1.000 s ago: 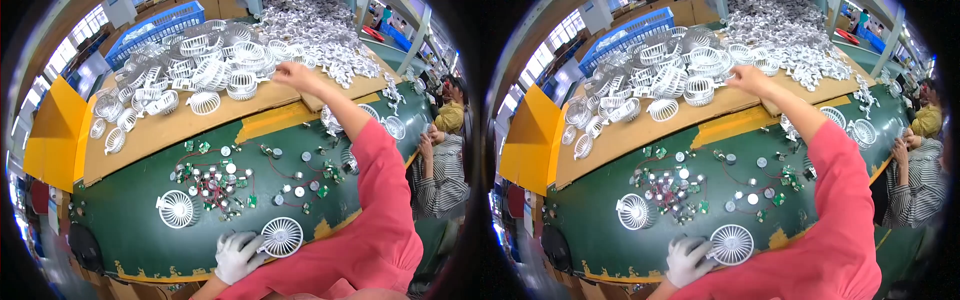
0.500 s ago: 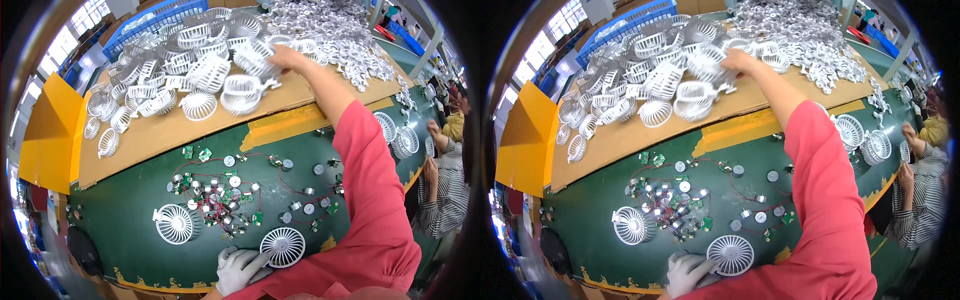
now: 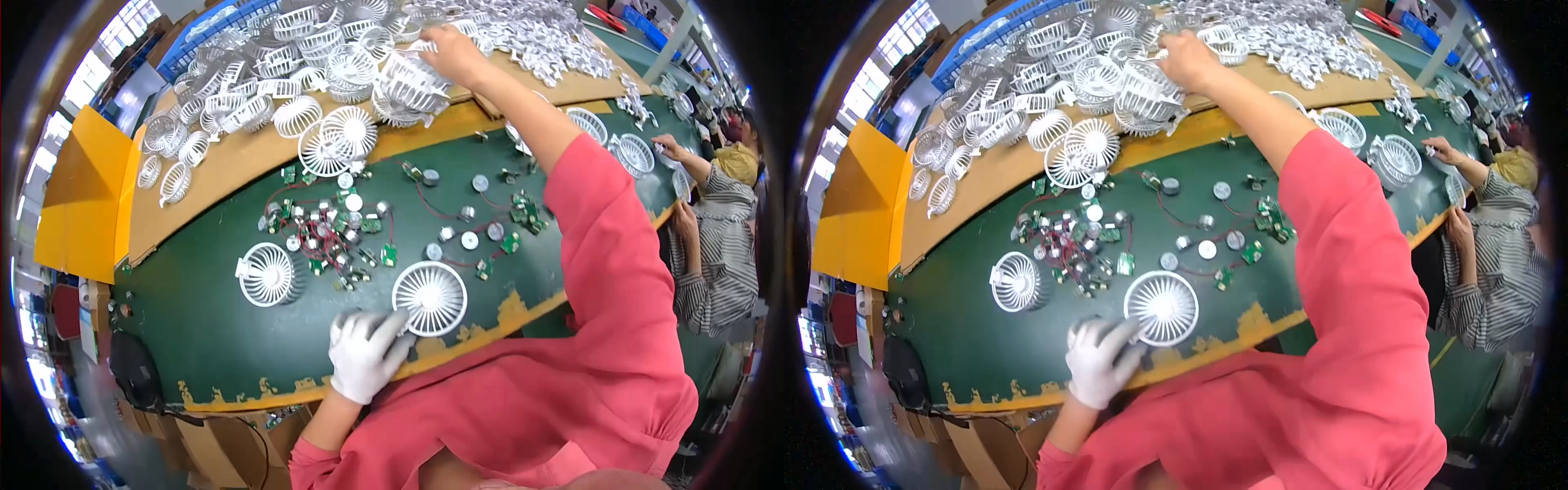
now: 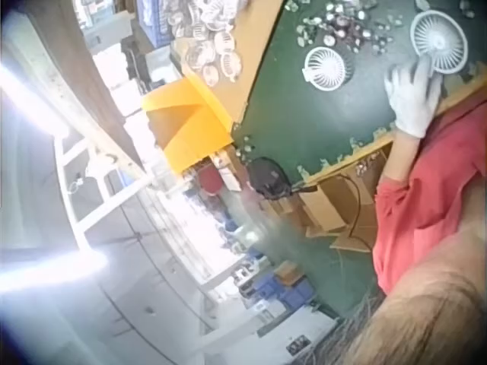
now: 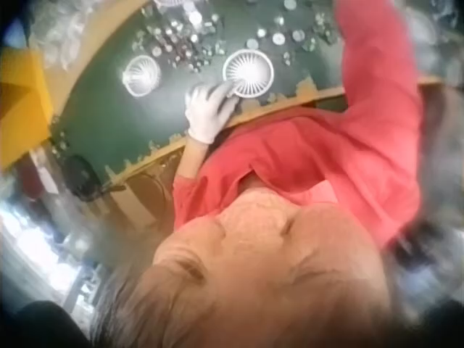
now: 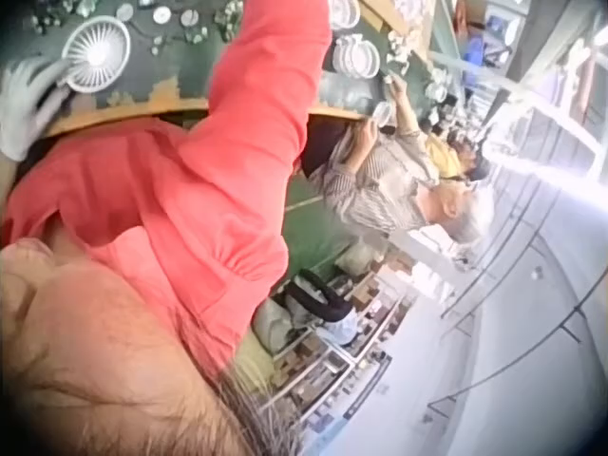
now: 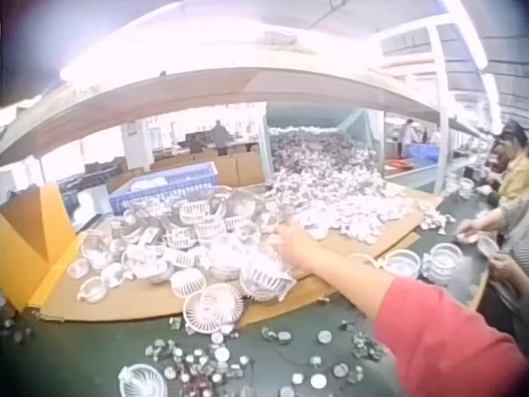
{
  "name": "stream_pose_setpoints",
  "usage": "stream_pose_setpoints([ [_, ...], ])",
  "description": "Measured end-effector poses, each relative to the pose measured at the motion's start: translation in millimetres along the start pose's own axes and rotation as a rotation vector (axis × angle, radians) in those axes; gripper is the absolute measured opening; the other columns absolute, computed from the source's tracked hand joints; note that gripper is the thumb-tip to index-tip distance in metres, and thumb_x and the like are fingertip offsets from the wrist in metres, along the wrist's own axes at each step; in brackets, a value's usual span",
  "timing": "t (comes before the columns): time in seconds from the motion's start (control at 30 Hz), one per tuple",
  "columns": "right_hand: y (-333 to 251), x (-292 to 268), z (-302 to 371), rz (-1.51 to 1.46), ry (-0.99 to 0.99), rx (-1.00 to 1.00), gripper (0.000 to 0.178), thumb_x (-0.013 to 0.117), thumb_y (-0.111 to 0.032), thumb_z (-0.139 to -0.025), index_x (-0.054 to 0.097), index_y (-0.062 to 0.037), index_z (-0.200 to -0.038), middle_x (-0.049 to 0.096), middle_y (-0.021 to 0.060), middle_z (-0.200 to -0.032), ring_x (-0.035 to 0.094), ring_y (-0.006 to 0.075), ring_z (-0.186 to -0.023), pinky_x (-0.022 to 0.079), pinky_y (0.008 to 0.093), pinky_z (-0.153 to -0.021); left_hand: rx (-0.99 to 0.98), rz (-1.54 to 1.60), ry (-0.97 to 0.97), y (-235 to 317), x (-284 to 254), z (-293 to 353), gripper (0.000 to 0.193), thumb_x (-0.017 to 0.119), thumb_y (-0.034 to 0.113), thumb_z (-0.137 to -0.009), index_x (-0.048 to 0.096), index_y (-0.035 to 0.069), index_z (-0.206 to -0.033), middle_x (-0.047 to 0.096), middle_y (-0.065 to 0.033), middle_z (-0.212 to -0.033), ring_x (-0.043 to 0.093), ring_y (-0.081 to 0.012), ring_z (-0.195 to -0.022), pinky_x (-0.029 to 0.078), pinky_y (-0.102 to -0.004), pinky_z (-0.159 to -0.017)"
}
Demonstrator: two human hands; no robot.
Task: The person assembles small fan heads by hand, attaching motor and circuit board units to plastic fan grilles on the workbench.
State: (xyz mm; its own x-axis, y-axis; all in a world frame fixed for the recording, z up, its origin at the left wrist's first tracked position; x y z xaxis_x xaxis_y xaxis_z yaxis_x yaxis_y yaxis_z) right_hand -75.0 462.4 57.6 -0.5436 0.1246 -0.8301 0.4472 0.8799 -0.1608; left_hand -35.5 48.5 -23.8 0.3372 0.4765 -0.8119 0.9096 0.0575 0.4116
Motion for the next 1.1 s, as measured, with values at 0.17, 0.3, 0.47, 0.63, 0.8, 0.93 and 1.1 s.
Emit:
stream_pose_setpoints([
  [0.17, -32.4, -50.9, 58.3, -0.165, 0.132, -0.164, 0.022, 0.058, -0.018, -0.087, 0.063, -0.0056, -0.105, 0.061, 0.0147, -0.099, 0.059, 0.032, -0.092, 0.048, 0.0385, -0.081, 0.025, -0.074, 0.116, 3.5, -4.0, 6.5, 0.031, 0.073, 0.018, -0.068, 0.067, 0.018, -0.099, 0.059, -0.0007, -0.094, 0.056, -0.0209, -0.089, 0.039, -0.0391, -0.089],
  [0.3, -62.1, -81.6, 152.1, -0.41, -0.116, -0.238, 0.018, 0.06, -0.013, -0.087, 0.063, -0.0024, -0.101, 0.06, 0.0126, -0.088, 0.06, 0.0279, -0.082, 0.048, 0.0352, -0.073, 0.092, -0.046, 0.185, 14.6, -20.5, 7.9, 0.03, 0.071, 0.013, -0.067, 0.067, 0.015, -0.096, 0.06, -0.0024, -0.097, 0.056, -0.0214, -0.091, 0.04, -0.0412, -0.09],
  [0.47, -60.1, -99.1, 233.1, -0.526, -0.262, -0.203, 0.015, 0.064, -0.007, -0.083, 0.063, -0.0025, -0.097, 0.06, 0.0108, -0.086, 0.06, 0.0259, -0.077, 0.048, 0.0335, -0.067, 0.079, 0.082, 0.103, 33.3, -45.6, -29.7, 0.023, 0.066, 0.005, -0.073, 0.067, 0.006, -0.096, 0.063, -0.013, -0.092, 0.061, -0.0289, -0.083, 0.05, -0.0356, -0.075],
  [0.63, -50.5, -98.7, 244.3, -0.279, -0.078, -0.253, 0.019, 0.066, -0.007, -0.079, 0.064, -0.007, -0.098, 0.059, 0.0081, -0.098, 0.056, 0.0266, -0.092, 0.045, 0.0378, -0.079, -0.063, 0.02, -0.107, 21.4, -14.5, -91.6, 0.019, 0.061, 0.018, -0.083, 0.066, 0.007, -0.098, 0.064, -0.0148, -0.091, 0.062, -0.0318, -0.083, 0.049, -0.0368, -0.071],
  [0.8, -29.0, -65.2, 235.0, -0.121, -0.137, -0.224, 0.023, 0.069, -0.013, -0.077, 0.064, -0.0099, -0.099, 0.059, 0.0042, -0.101, 0.052, 0.0236, -0.101, 0.042, 0.0387, -0.085, -0.305, -0.309, -0.684, 13.0, 24.2, -133.6, 0.039, 0.065, 0.044, -0.077, 0.071, 0.012, -0.096, 0.068, -0.0159, -0.094, 0.065, -0.0312, -0.091, 0.05, -0.0398, -0.079],
  [0.93, -8.4, -51.1, 225.3, -0.489, -0.301, -0.053, 0.01, 0.064, -0.01, -0.08, 0.067, -0.0042, -0.088, 0.065, 0.007, -0.08, 0.061, 0.0237, -0.081, 0.048, 0.0329, -0.074, -0.263, -0.287, -0.767, 13.6, 39.7, -146.9, 0.037, 0.068, 0.041, -0.074, 0.072, 0.011, -0.095, 0.069, -0.0149, -0.096, 0.065, -0.0307, -0.091, 0.05, -0.0388, -0.081],
  [1.1, -10.6, -69.8, 202.9, -0.827, -0.63, 0.141, 0.016, 0.059, -0.01, -0.078, 0.065, 0.0012, -0.087, 0.064, 0.0029, -0.074, 0.055, 0.0077, -0.068, 0.045, 0.0247, -0.062, -0.265, -0.271, -0.682, 2.7, 42.1, -143.1, 0.039, 0.073, 0.04, -0.068, 0.071, 0.01, -0.094, 0.069, -0.0137, -0.092, 0.065, -0.0296, -0.086, 0.051, -0.0374, -0.078],
])
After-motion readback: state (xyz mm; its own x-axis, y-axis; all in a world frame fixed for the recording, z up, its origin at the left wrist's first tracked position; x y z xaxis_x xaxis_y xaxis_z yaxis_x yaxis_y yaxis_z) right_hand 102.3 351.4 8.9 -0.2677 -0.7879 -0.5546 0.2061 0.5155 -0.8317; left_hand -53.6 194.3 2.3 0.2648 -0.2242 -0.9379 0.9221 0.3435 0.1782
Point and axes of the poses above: each hand's wrist, its own z-axis away from the middle knuckle, its own x-axis out of the palm, y = z × x, the point moved 4 cm from there along -z, towards the middle knuckle
